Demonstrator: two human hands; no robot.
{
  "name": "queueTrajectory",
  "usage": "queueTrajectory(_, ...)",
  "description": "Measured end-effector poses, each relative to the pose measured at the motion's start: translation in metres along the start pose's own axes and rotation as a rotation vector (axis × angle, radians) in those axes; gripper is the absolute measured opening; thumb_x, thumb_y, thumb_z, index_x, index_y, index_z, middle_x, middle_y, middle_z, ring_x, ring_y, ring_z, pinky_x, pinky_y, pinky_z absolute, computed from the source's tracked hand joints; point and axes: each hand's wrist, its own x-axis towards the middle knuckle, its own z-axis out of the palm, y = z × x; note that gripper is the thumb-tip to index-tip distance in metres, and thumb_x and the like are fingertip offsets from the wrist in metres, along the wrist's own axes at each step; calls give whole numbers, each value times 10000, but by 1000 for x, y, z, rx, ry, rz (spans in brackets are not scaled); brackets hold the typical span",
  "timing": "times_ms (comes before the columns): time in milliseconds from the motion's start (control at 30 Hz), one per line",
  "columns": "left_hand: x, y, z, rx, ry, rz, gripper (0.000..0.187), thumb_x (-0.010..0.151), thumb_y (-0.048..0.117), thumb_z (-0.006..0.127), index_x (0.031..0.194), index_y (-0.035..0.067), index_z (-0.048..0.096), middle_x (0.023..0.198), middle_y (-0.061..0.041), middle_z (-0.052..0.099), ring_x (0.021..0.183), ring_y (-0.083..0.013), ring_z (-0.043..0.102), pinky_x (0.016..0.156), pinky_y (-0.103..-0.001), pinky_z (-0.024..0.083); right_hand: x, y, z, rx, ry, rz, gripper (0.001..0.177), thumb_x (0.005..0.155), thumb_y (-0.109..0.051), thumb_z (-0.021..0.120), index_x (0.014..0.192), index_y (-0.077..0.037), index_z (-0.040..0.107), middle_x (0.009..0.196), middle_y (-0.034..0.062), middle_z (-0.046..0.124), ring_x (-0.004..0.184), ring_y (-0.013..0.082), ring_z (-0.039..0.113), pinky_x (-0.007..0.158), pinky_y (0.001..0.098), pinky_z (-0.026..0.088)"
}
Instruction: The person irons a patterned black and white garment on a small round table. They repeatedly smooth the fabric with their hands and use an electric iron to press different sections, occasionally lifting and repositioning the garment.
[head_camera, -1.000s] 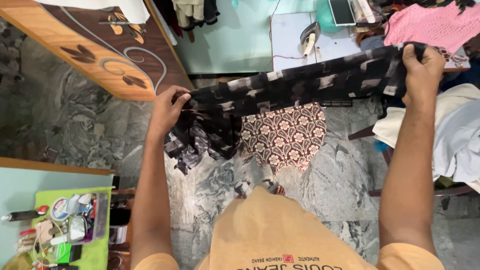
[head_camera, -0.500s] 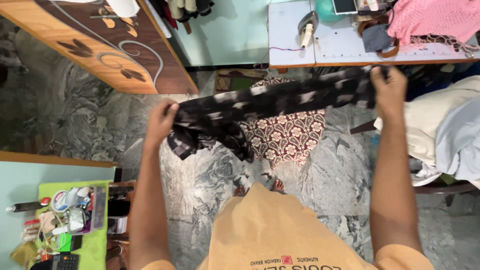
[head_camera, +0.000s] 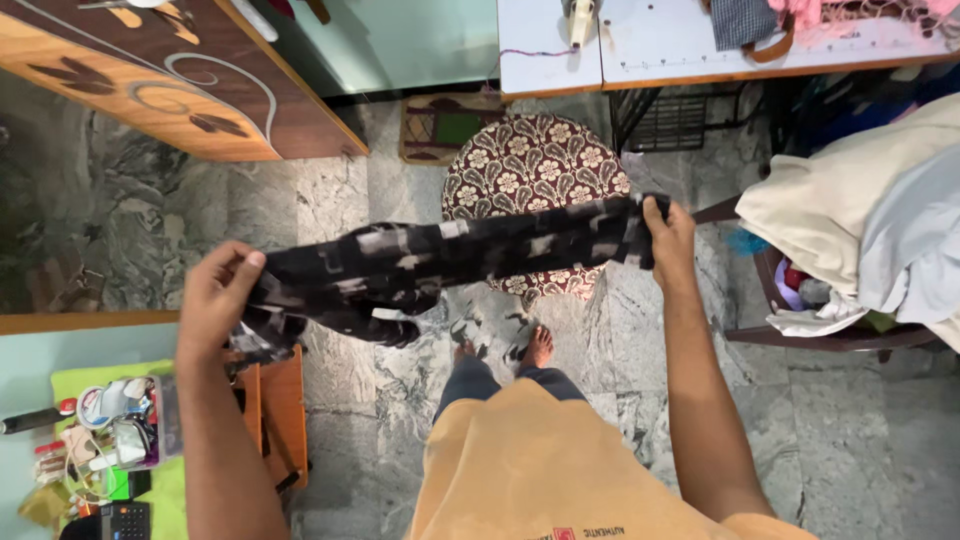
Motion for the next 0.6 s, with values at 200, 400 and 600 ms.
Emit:
queueTrajectory(200,25,-57,75,92,-56,25,203,1043,209,644,974,19,627,790,8,567,779,-72,499,702,-251,427,-15,75,-40,-57,130,134,157,1051,-205,672,1027,-51,685,911,-41,669,774,39,580,677,231,469)
queueTrajectory(400,80,-125,158,70,-137,-105,215,1039,246,605,1012,33,621,734,-35,574,734,-84,500,668,-282,439,5,134,-78,-64,271,155,163,1063,-202,676,1020,-45,683,897,-37,674,753,47,567,665,234,458)
queueTrajectory(600,112,-185,226,54,-296,-201,221,1044,273,593,1025,53,593,718,-49,591,713,-96,514,667,-299,465,0,179,-125,-211,330,205,183,1069,-227,684,1076,-45,704,934,-41,678,782,42,576,697,222,476)
